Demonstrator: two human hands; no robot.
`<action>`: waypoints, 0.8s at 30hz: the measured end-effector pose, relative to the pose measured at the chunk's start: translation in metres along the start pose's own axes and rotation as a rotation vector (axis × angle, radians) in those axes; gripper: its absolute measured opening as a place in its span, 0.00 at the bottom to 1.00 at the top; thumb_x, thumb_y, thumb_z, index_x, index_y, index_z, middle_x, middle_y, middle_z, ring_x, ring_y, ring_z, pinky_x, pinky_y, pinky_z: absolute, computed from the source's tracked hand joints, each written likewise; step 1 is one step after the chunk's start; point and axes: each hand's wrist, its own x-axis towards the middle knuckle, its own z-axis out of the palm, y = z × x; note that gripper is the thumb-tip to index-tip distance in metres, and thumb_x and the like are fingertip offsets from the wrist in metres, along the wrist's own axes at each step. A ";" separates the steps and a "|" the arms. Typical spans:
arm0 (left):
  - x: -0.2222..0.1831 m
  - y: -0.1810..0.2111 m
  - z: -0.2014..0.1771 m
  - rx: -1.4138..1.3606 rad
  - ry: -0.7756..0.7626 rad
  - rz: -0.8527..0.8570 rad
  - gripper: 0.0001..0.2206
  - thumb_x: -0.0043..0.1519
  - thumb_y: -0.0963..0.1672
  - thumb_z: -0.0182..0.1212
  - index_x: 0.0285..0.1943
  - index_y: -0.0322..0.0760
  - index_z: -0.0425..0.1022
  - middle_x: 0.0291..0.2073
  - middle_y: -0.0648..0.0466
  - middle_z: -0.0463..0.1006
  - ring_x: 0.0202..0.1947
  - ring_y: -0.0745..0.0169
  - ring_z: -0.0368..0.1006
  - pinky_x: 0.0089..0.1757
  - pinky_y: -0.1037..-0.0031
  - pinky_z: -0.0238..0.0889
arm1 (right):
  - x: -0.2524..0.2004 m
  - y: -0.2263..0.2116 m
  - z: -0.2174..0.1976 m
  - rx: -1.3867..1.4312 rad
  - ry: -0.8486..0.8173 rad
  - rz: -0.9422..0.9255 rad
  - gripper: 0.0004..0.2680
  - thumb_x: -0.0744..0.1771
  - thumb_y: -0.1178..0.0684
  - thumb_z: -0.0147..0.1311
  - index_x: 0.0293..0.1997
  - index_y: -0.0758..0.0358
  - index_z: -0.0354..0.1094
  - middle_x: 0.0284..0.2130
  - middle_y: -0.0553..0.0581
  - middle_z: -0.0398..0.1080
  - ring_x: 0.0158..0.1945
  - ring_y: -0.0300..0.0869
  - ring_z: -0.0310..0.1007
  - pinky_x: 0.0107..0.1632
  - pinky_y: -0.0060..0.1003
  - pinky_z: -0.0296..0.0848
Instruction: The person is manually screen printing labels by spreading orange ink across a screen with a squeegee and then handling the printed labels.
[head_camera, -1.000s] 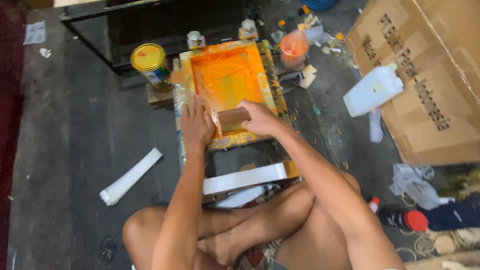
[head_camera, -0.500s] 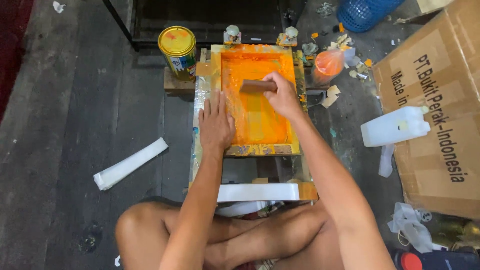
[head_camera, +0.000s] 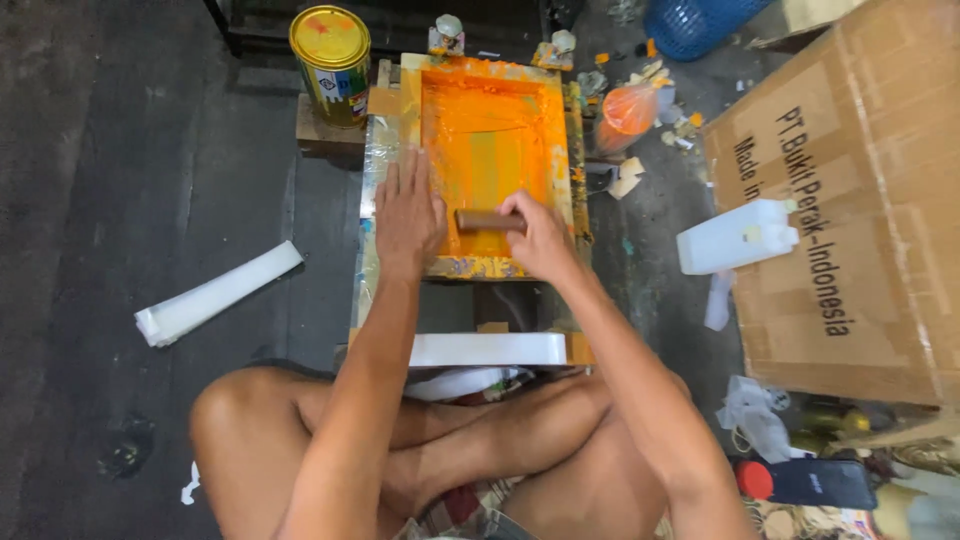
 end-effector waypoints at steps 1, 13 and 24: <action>-0.001 0.000 0.002 -0.011 0.008 0.002 0.29 0.70 0.49 0.35 0.83 0.46 0.44 0.81 0.52 0.43 0.78 0.42 0.43 0.70 0.51 0.41 | -0.008 -0.005 -0.005 -0.012 0.001 -0.005 0.12 0.61 0.66 0.53 0.44 0.55 0.65 0.41 0.64 0.77 0.49 0.63 0.76 0.47 0.54 0.75; -0.041 -0.015 0.006 -0.091 -0.012 0.039 0.29 0.70 0.51 0.31 0.83 0.49 0.42 0.81 0.50 0.40 0.78 0.44 0.44 0.71 0.55 0.37 | -0.040 -0.018 -0.020 -0.048 -0.031 0.079 0.08 0.66 0.52 0.61 0.48 0.57 0.74 0.37 0.67 0.78 0.46 0.62 0.78 0.46 0.53 0.75; -0.080 -0.035 0.000 -0.275 -0.017 0.053 0.34 0.71 0.56 0.37 0.83 0.40 0.39 0.80 0.45 0.46 0.78 0.52 0.47 0.73 0.64 0.30 | -0.045 0.024 0.016 -0.085 0.495 0.406 0.21 0.70 0.51 0.49 0.71 0.70 0.54 0.63 0.79 0.60 0.69 0.70 0.56 0.68 0.61 0.57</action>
